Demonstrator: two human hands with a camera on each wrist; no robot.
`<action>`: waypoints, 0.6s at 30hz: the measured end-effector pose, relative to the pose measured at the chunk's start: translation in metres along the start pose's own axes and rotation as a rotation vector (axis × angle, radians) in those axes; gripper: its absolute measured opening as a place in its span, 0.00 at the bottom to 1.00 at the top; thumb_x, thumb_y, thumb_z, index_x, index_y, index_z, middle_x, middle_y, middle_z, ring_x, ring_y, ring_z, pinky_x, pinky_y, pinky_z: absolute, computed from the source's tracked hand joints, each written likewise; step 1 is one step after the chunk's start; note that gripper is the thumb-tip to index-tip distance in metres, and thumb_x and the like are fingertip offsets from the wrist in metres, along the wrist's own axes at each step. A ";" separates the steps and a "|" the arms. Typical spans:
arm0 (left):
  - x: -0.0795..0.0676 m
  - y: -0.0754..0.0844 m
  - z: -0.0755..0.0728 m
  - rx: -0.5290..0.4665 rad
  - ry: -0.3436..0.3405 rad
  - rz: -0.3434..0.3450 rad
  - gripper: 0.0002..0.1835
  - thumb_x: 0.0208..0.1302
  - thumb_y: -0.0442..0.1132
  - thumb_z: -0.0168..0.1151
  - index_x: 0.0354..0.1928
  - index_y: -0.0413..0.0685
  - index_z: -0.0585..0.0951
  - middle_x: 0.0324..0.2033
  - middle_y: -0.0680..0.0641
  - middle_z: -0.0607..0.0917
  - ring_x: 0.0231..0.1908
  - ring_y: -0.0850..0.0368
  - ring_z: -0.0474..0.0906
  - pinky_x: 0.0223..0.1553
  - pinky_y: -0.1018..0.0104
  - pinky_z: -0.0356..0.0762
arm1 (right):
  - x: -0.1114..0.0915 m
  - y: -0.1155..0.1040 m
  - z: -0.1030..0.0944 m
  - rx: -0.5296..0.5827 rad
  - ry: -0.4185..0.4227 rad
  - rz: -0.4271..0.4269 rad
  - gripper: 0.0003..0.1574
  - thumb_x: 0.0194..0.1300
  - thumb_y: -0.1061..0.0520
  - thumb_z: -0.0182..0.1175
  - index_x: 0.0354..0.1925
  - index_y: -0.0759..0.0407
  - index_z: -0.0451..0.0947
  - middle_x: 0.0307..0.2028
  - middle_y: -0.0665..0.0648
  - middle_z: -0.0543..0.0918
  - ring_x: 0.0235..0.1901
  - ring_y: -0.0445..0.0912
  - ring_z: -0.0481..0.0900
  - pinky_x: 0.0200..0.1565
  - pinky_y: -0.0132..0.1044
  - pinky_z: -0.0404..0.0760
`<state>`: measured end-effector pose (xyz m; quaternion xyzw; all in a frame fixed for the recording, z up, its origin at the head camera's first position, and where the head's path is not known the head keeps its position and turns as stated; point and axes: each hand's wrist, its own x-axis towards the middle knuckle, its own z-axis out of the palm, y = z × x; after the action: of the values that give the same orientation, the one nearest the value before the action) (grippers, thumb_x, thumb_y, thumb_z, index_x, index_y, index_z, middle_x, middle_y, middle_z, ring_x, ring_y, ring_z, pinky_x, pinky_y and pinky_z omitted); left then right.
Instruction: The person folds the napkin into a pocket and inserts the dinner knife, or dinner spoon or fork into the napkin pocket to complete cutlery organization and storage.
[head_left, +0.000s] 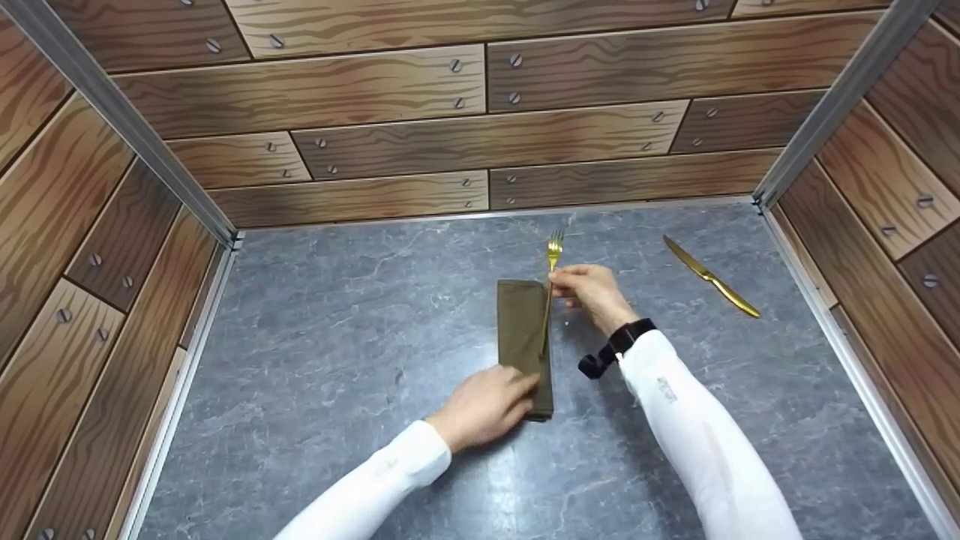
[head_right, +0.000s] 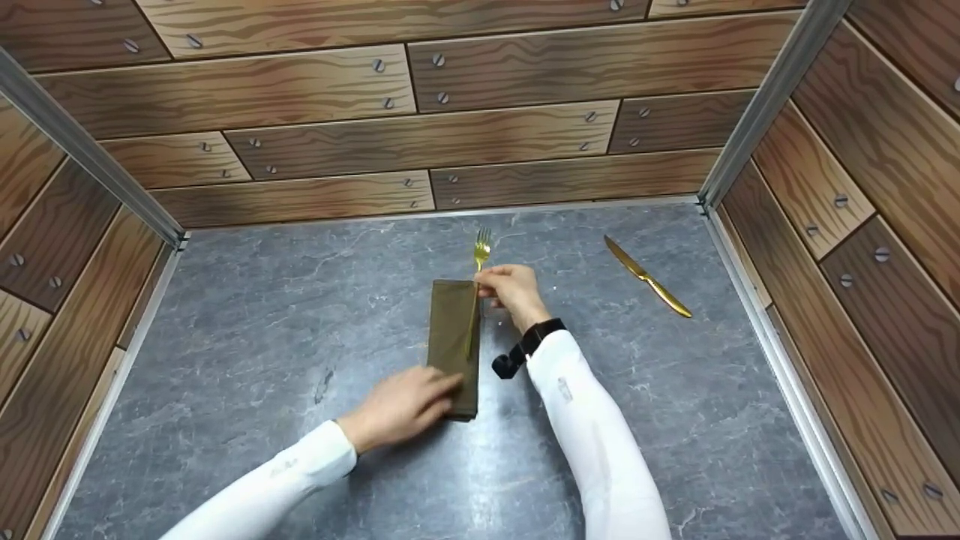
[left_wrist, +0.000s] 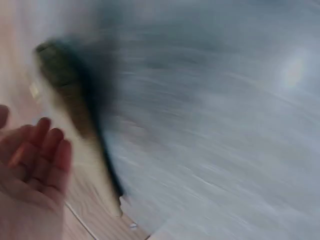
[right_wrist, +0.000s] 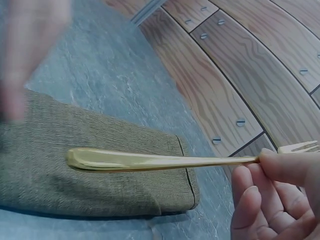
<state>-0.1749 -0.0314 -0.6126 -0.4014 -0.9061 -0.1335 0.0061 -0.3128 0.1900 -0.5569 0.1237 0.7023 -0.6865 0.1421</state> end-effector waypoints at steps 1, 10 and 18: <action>-0.005 -0.001 0.004 0.062 -0.026 0.075 0.30 0.74 0.54 0.50 0.71 0.48 0.68 0.62 0.47 0.75 0.62 0.51 0.70 0.63 0.56 0.67 | 0.002 -0.001 0.002 0.000 0.007 -0.006 0.20 0.62 0.59 0.68 0.50 0.67 0.79 0.36 0.59 0.86 0.29 0.42 0.84 0.28 0.31 0.82; -0.024 -0.001 0.030 0.307 -0.143 0.311 0.44 0.73 0.67 0.32 0.78 0.43 0.46 0.76 0.42 0.46 0.75 0.48 0.40 0.73 0.55 0.40 | 0.015 -0.002 0.033 0.009 0.026 -0.089 0.16 0.64 0.62 0.66 0.48 0.71 0.80 0.31 0.56 0.86 0.27 0.42 0.83 0.28 0.30 0.83; -0.027 0.002 0.036 0.373 -0.156 0.288 0.47 0.71 0.70 0.27 0.78 0.42 0.44 0.77 0.42 0.45 0.75 0.48 0.38 0.73 0.55 0.39 | 0.021 0.002 0.053 -0.061 0.041 -0.111 0.15 0.64 0.62 0.66 0.47 0.71 0.81 0.35 0.60 0.85 0.29 0.44 0.84 0.33 0.36 0.84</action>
<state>-0.1516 -0.0406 -0.6502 -0.5276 -0.8462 0.0695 0.0291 -0.3299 0.1366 -0.5675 0.0941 0.7316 -0.6687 0.0932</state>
